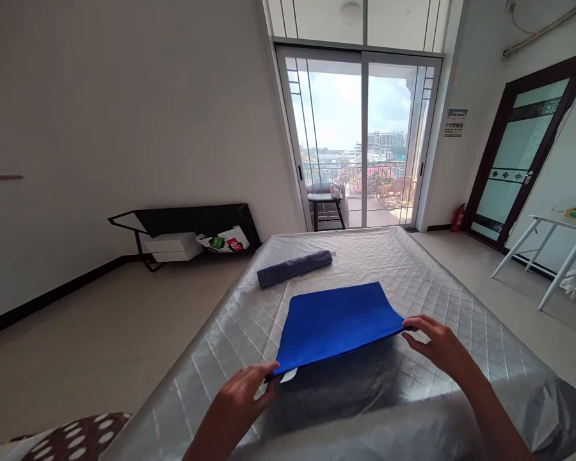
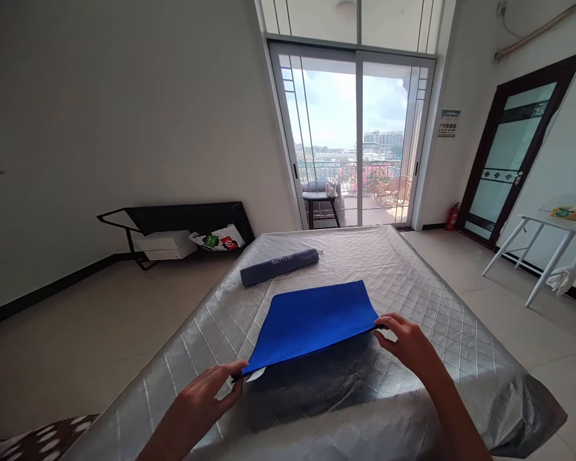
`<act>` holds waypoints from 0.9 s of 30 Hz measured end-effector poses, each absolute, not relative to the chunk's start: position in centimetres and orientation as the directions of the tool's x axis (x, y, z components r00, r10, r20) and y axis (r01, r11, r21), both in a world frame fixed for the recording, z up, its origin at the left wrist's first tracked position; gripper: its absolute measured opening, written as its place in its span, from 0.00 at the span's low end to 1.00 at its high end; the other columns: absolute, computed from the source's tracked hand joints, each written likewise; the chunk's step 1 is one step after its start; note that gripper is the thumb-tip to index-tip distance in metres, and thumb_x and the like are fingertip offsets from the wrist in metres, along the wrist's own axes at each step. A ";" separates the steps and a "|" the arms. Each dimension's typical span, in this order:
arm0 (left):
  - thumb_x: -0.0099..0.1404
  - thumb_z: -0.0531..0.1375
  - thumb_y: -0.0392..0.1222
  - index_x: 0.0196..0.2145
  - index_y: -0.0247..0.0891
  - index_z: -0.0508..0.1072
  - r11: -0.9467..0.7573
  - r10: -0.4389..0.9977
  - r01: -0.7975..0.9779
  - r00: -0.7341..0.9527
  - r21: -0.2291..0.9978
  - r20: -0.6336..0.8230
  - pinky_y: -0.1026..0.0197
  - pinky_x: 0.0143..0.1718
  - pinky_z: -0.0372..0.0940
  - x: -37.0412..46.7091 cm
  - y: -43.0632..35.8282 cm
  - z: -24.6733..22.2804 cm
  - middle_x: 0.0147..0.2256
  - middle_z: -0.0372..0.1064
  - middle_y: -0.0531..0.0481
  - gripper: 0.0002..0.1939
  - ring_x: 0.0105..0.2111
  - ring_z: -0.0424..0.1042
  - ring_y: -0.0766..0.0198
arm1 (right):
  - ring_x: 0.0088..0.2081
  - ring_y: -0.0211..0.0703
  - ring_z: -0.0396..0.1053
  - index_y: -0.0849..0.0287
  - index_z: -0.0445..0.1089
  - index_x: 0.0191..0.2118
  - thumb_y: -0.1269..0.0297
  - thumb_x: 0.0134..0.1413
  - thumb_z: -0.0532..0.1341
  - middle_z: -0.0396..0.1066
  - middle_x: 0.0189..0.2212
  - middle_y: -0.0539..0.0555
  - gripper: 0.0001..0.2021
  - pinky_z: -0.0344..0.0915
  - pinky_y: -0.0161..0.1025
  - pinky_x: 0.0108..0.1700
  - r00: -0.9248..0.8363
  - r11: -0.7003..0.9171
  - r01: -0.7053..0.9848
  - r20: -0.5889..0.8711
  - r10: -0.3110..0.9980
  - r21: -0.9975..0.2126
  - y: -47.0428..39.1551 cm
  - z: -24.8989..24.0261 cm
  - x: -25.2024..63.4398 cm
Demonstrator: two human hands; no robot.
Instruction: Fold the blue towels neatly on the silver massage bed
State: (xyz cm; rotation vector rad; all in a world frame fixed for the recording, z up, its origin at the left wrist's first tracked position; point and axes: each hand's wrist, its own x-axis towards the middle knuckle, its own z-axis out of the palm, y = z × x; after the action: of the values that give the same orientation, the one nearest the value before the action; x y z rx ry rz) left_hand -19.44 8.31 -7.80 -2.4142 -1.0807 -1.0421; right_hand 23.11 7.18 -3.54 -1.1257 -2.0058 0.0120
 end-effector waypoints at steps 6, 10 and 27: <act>0.70 0.54 0.38 0.41 0.44 0.72 -0.709 0.525 0.702 0.455 0.073 0.719 0.68 0.34 0.74 -19.1 7.9 -7.3 0.32 0.80 0.56 0.08 0.30 0.80 0.66 | 0.34 0.41 0.78 0.52 0.73 0.43 0.58 0.70 0.54 0.78 0.36 0.52 0.11 0.78 0.36 0.34 -0.257 0.616 0.730 0.717 0.648 -0.295 7.3 -3.2 23.4; 0.70 0.54 0.37 0.41 0.43 0.71 -0.695 0.509 0.718 0.456 0.036 0.730 0.67 0.32 0.72 -18.6 7.3 -5.9 0.30 0.78 0.57 0.07 0.28 0.78 0.67 | 0.35 0.41 0.79 0.52 0.73 0.45 0.58 0.70 0.53 0.79 0.37 0.52 0.11 0.78 0.36 0.35 -0.239 0.603 0.760 0.759 0.606 -0.243 7.1 -2.7 23.4; 0.71 0.54 0.32 0.42 0.41 0.74 -0.586 0.338 0.737 0.599 -0.336 0.725 0.59 0.45 0.64 -18.8 4.6 -1.6 0.39 0.78 0.51 0.10 0.37 0.75 0.63 | 0.36 0.40 0.79 0.51 0.73 0.48 0.62 0.70 0.54 0.79 0.38 0.51 0.10 0.78 0.35 0.38 -0.217 0.554 0.823 0.833 0.509 -0.124 4.7 0.4 24.1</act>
State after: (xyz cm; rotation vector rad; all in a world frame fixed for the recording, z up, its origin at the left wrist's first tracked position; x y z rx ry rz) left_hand -18.81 4.62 -1.56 -2.1922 -0.8464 -0.8158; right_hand 24.07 4.65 0.38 -1.0853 -1.8818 -0.4352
